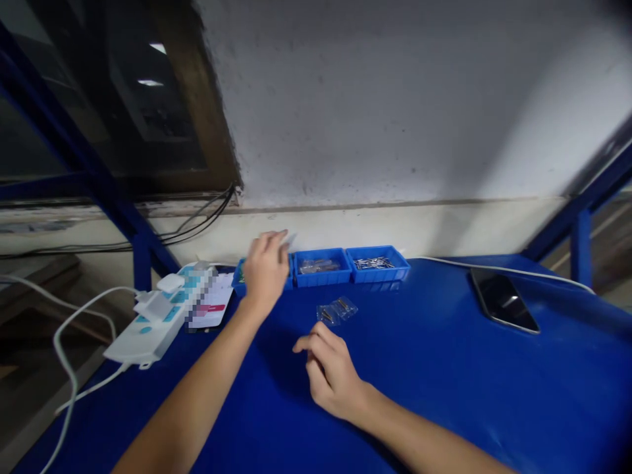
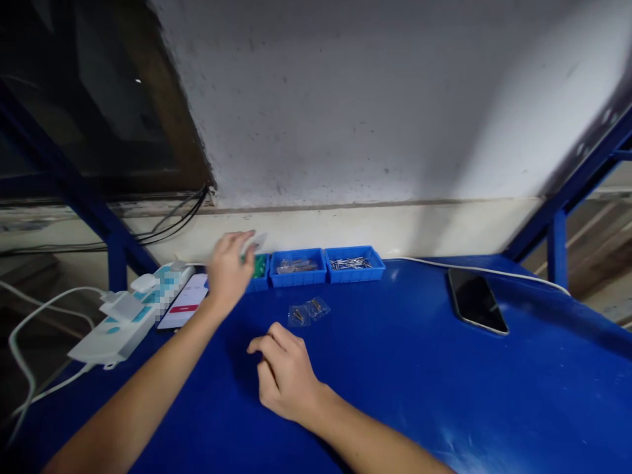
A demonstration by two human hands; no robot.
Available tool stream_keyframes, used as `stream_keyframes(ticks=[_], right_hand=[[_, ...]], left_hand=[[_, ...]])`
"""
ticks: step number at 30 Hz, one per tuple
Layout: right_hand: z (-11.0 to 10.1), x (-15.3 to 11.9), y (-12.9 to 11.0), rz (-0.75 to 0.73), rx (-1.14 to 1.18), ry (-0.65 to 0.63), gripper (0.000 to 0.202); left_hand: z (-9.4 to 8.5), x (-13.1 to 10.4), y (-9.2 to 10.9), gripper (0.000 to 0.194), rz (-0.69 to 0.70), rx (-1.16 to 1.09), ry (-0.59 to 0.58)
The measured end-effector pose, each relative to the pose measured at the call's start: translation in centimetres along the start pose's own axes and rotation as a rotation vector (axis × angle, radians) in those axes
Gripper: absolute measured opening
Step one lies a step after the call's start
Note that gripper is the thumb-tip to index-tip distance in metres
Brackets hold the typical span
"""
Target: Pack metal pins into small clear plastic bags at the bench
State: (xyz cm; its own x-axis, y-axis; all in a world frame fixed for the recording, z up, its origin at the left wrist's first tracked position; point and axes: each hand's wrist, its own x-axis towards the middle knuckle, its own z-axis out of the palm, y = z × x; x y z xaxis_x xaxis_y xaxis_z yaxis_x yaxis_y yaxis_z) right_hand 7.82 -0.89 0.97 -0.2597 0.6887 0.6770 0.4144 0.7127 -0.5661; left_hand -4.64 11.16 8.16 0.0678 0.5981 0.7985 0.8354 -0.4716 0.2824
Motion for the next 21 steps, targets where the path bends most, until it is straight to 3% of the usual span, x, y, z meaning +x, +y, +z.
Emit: stream_keyframes(ticks=[2, 5, 7, 9, 12, 16, 18, 21], right_hand=[[0.2, -0.2, -0.2, 0.014, 0.03, -0.006, 0.024], [0.3, -0.3, -0.2, 0.062, 0.075, 0.036, 0.022], [0.2, -0.4, -0.3, 0.118, 0.092, 0.109, 0.025], [0.0, -0.3, -0.4, 0.148, 0.103, 0.174, 0.027], [-0.2, -0.2, -0.3, 0.135, 0.143, 0.191, 0.024], [0.0, 0.0, 0.8, 0.185, 0.16, 0.151, 0.025], [0.3, 0.2, 1.7, 0.279, 0.185, 0.112, 0.025], [0.4, 0.8, 2.9, 0.533, 0.318, 0.056, 0.015]], left_hand=[[1.6, -1.1, 1.1, 0.034, 0.088, 0.024, -0.204], [3.0, -4.8, 2.4, 0.037, 0.149, -0.008, -0.529], [2.9, -7.2, 2.6, 0.036, 0.133, -0.002, -0.712], [2.2, -9.1, 2.4, 0.035, 0.079, -0.011, -0.79], [1.1, -10.6, 1.4, 0.027, -0.051, -0.101, -0.717], [0.6, -10.5, 0.1, 0.007, -0.239, -0.378, -0.555], [0.5, -10.1, -0.2, 0.003, -0.267, -0.484, -0.507], [0.0, -9.5, -0.2, 0.004, -0.225, -0.477, -0.432]])
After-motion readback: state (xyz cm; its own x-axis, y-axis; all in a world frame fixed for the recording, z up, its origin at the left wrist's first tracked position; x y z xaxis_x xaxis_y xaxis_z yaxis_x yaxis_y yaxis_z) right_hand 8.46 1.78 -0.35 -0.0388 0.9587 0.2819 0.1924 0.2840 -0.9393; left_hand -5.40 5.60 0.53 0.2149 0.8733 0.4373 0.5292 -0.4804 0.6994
